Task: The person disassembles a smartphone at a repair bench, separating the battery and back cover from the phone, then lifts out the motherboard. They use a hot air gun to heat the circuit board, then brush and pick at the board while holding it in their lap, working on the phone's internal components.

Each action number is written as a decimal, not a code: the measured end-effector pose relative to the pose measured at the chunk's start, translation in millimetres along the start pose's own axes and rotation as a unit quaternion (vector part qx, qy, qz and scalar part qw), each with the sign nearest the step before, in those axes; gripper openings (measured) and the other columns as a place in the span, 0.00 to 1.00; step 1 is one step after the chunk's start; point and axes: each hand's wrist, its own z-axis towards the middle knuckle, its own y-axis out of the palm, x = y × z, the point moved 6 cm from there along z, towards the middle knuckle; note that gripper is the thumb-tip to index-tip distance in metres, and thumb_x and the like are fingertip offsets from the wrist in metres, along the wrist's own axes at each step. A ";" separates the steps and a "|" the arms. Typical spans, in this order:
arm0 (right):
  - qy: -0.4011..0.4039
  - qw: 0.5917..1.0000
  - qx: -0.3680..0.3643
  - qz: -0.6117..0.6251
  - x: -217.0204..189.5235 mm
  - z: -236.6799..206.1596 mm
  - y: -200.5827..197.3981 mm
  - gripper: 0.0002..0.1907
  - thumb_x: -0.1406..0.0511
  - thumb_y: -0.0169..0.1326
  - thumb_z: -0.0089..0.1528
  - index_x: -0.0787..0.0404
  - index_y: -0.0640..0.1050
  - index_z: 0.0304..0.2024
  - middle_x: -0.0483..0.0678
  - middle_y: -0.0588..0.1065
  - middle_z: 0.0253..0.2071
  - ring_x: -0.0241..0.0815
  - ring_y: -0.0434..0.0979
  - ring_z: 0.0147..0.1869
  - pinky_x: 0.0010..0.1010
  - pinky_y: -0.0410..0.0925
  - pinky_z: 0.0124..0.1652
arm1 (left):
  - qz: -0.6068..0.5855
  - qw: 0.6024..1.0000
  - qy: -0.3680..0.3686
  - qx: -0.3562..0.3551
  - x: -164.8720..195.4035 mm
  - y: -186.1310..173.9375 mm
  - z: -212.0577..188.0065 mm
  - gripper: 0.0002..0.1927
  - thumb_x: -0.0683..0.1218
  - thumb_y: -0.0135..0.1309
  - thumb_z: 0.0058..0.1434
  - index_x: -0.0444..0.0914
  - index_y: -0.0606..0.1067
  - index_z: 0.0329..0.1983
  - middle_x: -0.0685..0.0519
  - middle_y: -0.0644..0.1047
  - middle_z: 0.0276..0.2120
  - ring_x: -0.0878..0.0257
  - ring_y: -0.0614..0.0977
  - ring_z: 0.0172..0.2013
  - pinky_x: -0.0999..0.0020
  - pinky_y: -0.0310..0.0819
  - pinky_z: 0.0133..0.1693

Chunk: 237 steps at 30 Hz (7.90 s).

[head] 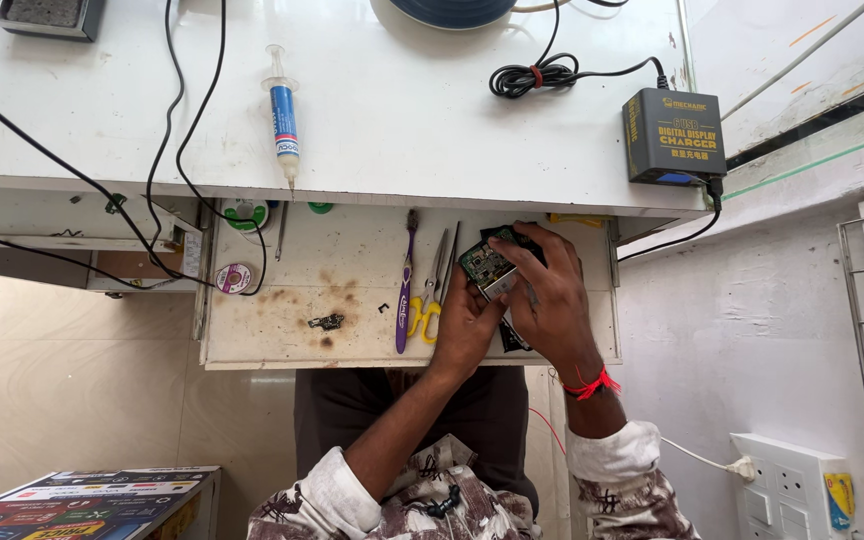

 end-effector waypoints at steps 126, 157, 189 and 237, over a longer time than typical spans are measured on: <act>0.148 0.846 0.117 0.498 100.2 -23.5 12.9 0.13 0.79 0.59 0.65 0.68 0.79 0.52 0.50 0.80 0.48 0.36 0.81 0.53 0.25 0.73 0.55 | 0.045 0.999 -0.018 0.008 10.7 5.7 -1.8 0.26 0.35 0.50 0.67 0.37 0.55 0.65 0.44 0.77 0.48 0.64 0.82 0.49 0.65 0.81 0.51; 0.112 0.934 0.078 0.331 76.9 -35.1 -2.1 0.08 0.72 0.59 0.60 0.67 0.79 0.43 0.51 0.75 0.53 0.40 0.76 0.59 0.30 0.70 0.58 | 0.037 0.997 0.058 0.027 11.0 1.0 -7.8 0.09 0.42 0.56 0.70 0.34 0.74 0.50 0.59 0.79 0.35 0.78 0.76 0.32 0.80 0.71 0.33; 0.078 0.954 0.035 0.286 75.6 -36.8 13.1 0.03 0.72 0.57 0.63 0.67 0.77 0.39 0.56 0.75 0.61 0.40 0.76 0.57 0.30 0.70 0.55 | 0.068 0.992 0.097 0.047 8.8 -2.0 -14.7 0.07 0.38 0.59 0.66 0.36 0.72 0.36 0.57 0.78 0.30 0.76 0.79 0.31 0.80 0.75 0.31; 0.301 0.933 0.041 0.193 109.4 -45.2 29.6 0.20 0.70 0.60 0.62 0.65 0.76 0.58 0.49 0.82 0.46 0.35 0.81 0.44 0.27 0.74 0.44 | 0.358 0.827 0.425 -0.087 147.2 17.9 -119.7 0.15 0.35 0.66 0.61 0.39 0.74 0.46 0.49 0.80 0.41 0.57 0.86 0.44 0.63 0.85 0.45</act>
